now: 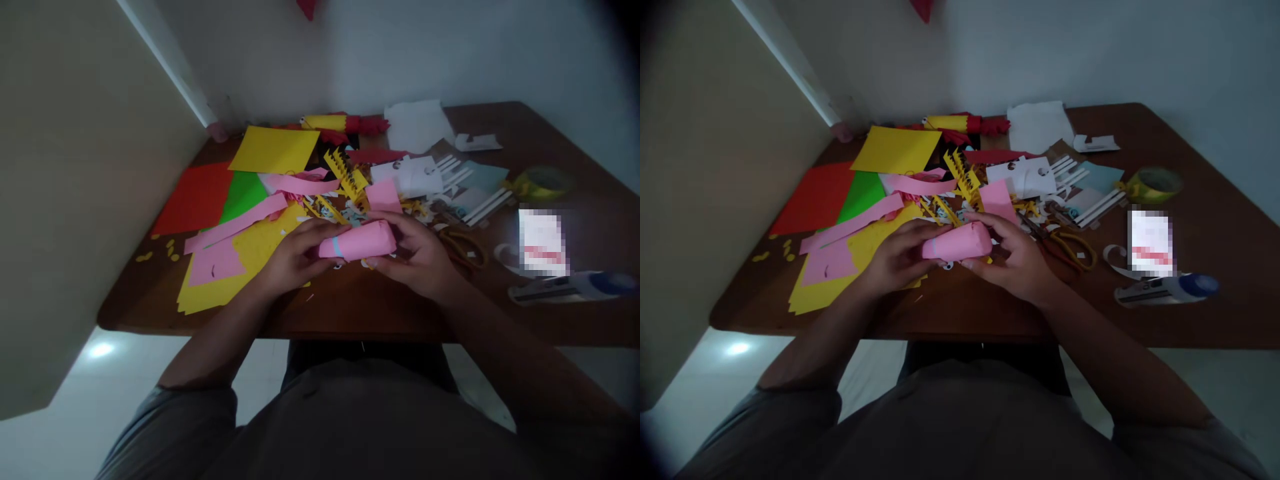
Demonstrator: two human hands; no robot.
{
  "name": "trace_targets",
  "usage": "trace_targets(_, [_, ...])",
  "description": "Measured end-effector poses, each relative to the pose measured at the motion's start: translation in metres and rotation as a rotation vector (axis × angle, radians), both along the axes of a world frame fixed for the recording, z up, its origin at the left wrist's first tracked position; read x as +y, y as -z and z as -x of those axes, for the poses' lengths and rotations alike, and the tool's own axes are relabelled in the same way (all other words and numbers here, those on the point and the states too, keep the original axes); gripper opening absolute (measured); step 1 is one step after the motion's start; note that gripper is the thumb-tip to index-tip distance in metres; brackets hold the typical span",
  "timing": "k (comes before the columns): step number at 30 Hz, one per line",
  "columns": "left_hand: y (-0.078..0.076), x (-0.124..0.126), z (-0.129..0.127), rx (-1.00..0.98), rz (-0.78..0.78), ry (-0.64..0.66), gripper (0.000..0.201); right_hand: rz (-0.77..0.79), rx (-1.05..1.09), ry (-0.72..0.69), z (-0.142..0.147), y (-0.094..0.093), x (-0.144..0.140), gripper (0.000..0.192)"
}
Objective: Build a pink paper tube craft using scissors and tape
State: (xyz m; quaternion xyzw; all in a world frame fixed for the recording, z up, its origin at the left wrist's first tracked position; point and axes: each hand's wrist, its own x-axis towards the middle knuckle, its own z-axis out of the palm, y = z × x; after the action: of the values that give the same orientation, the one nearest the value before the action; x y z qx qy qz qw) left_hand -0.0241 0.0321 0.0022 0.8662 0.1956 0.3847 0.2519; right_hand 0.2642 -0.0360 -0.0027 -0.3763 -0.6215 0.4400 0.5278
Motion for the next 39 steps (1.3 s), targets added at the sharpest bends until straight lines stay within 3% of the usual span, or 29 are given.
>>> trace_targets(5, [0.001, -0.002, -0.002, 0.003, 0.050, 0.043, 0.072, 0.017, 0.028, 0.022, 0.001, -0.003, -0.003, 0.065])
trace_targets(10, [-0.006, -0.007, -0.003, -0.007, 0.129, 0.080, 0.068, 0.089, 0.179, -0.092, 0.008, 0.004, 0.003, 0.108])
trace_targets(13, [-0.013, -0.014, -0.009, 0.001, 0.200, 0.157, 0.062, 0.080, 0.225, -0.176, 0.016, 0.003, 0.008, 0.116])
trace_targets(15, [-0.016, -0.020, -0.015, 0.020, 0.283, 0.212, 0.055, 0.067, 0.255, -0.222, 0.022, -0.001, 0.009, 0.108])
trace_targets(19, [-0.015, -0.028, -0.025, 0.054, 0.489, 0.238, 0.039, 0.084, 0.335, -0.272, 0.028, -0.006, 0.006, 0.058])
trace_targets(21, [-0.012, -0.030, -0.028, 0.030, 0.537, 0.231, 0.037, 0.143, 0.390, -0.253, 0.029, -0.006, 0.004, 0.047])
trace_targets(26, [-0.010, -0.028, -0.029, 0.035, 0.638, 0.217, 0.038, 0.241, 0.510, -0.208, 0.027, -0.006, 0.007, 0.048])
trace_targets(32, [-0.010, -0.028, -0.028, 0.005, 0.703, 0.226, 0.049, 0.298, 0.537, -0.219, 0.025, -0.006, 0.009, 0.052])
trace_targets(39, [-0.007, -0.029, -0.026, -0.042, 0.771, 0.225, 0.045, 0.322, 0.537, -0.201, 0.027, -0.005, 0.009, 0.049])
